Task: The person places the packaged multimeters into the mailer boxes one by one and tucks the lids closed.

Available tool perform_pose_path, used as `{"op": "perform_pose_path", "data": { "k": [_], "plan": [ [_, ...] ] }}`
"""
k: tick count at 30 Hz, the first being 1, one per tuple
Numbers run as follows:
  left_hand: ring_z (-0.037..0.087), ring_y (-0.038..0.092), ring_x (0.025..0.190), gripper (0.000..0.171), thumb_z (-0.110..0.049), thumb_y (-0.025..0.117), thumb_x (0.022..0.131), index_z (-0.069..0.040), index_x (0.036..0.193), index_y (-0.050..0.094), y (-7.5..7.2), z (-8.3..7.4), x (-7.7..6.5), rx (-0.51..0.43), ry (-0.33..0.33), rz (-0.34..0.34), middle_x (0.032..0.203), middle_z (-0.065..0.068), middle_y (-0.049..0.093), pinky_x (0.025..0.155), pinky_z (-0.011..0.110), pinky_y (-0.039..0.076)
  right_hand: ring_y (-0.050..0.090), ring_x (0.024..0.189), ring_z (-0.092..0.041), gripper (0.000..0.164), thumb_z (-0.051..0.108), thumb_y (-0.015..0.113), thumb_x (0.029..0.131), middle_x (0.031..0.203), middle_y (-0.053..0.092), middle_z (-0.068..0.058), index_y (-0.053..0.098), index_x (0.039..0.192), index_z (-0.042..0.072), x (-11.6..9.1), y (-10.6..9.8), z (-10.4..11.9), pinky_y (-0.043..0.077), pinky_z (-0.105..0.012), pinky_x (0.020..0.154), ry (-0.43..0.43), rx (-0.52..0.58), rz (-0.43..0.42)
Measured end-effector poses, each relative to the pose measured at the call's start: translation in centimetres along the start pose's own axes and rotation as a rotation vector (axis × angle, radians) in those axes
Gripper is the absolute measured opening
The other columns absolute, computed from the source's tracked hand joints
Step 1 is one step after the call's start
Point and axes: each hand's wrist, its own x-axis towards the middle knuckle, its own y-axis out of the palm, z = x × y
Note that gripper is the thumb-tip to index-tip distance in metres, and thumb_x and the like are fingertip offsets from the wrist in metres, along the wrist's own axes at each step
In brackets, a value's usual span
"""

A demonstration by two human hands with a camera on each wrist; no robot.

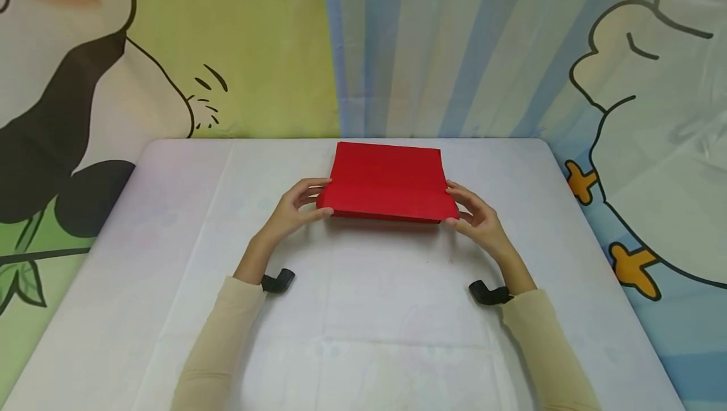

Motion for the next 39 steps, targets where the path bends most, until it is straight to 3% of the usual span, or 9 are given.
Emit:
{"op": "perform_pose_path", "data": {
  "k": [5, 8, 12, 19, 26, 31, 39],
  "plan": [
    [0.032, 0.048, 0.115, 0.059, -0.001, 0.074, 0.075, 0.005, 0.128, 0.048, 0.2, 0.0, -0.5, 0.131, 0.037, 0.011, 0.127, 0.018, 0.049, 0.094, 0.049, 0.041, 0.037, 0.126, -0.033, 0.06, -0.012, 0.065, 0.078, 0.146, 0.03, -0.017, 0.042, 0.132, -0.005, -0.5, 0.6, 1.3, 0.045, -0.028, 0.09, 0.041, -0.091, 0.035],
    [0.033, 0.049, 0.114, 0.062, -0.001, 0.075, 0.074, 0.004, 0.129, 0.048, 0.4, 1.3, -0.6, 0.149, 0.048, 0.006, 0.127, 0.018, 0.049, 0.092, 0.05, 0.042, 0.037, 0.125, -0.04, 0.061, -0.012, 0.066, 0.077, 0.146, 0.029, -0.017, 0.041, 0.132, -0.006, -0.8, 0.7, 1.5, 0.044, -0.028, 0.091, 0.053, -0.105, 0.045],
    [0.028, 0.049, 0.115, 0.065, -0.005, 0.077, 0.073, -0.004, 0.131, 0.049, 0.5, 3.1, -0.9, 0.19, 0.048, -0.019, 0.127, 0.012, 0.05, 0.09, 0.047, 0.044, 0.036, 0.125, -0.041, 0.062, -0.012, 0.067, 0.077, 0.146, 0.028, -0.018, 0.041, 0.133, -0.006, -1.0, 0.8, 1.3, 0.044, -0.028, 0.092, 0.056, -0.106, 0.045],
    [0.02, 0.045, 0.116, 0.067, -0.018, 0.076, 0.077, -0.012, 0.136, 0.047, 1.1, 2.8, -1.7, 0.335, 0.007, -0.023, 0.127, 0.006, 0.049, 0.09, 0.042, 0.045, 0.037, 0.124, -0.042, 0.062, -0.011, 0.065, 0.079, 0.146, 0.029, -0.018, 0.039, 0.135, -0.005, -1.4, 1.0, 0.8, 0.042, -0.031, 0.094, 0.076, -0.077, 0.043],
    [0.015, 0.043, 0.117, 0.068, -0.021, 0.075, 0.078, -0.018, 0.138, 0.044, 1.5, 3.0, -2.3, 0.345, -0.075, -0.007, 0.129, 0.001, 0.046, 0.091, 0.04, 0.043, 0.042, 0.123, -0.032, 0.054, -0.011, 0.06, 0.083, 0.146, 0.03, -0.015, 0.043, 0.133, -0.004, -1.9, 1.0, -1.5, 0.041, -0.027, 0.095, 0.077, -0.018, -0.026],
    [0.016, 0.041, 0.118, 0.069, -0.018, 0.074, 0.079, -0.02, 0.14, 0.041, 1.7, 3.4, -2.7, 0.34, -0.087, 0.012, 0.131, 0.001, 0.044, 0.093, 0.041, 0.04, 0.046, 0.12, -0.029, 0.053, -0.01, 0.061, 0.083, 0.145, 0.033, -0.012, 0.046, 0.132, -0.002, -2.1, 1.2, -2.9, 0.041, -0.026, 0.095, 0.054, -0.016, -0.077],
    [0.02, 0.041, 0.116, 0.06, -0.016, 0.073, 0.081, -0.015, 0.135, 0.048, 2.5, 4.1, -2.6, 0.34, -0.071, -0.08, 0.129, 0.005, 0.04, 0.09, 0.042, 0.039, 0.049, 0.115, -0.02, 0.054, -0.006, 0.063, 0.083, 0.14, 0.039, -0.01, 0.047, 0.134, 0.004, -2.5, 1.2, -3.8, 0.042, -0.025, 0.094, 0.074, 0.005, -0.11]
  ]
}}
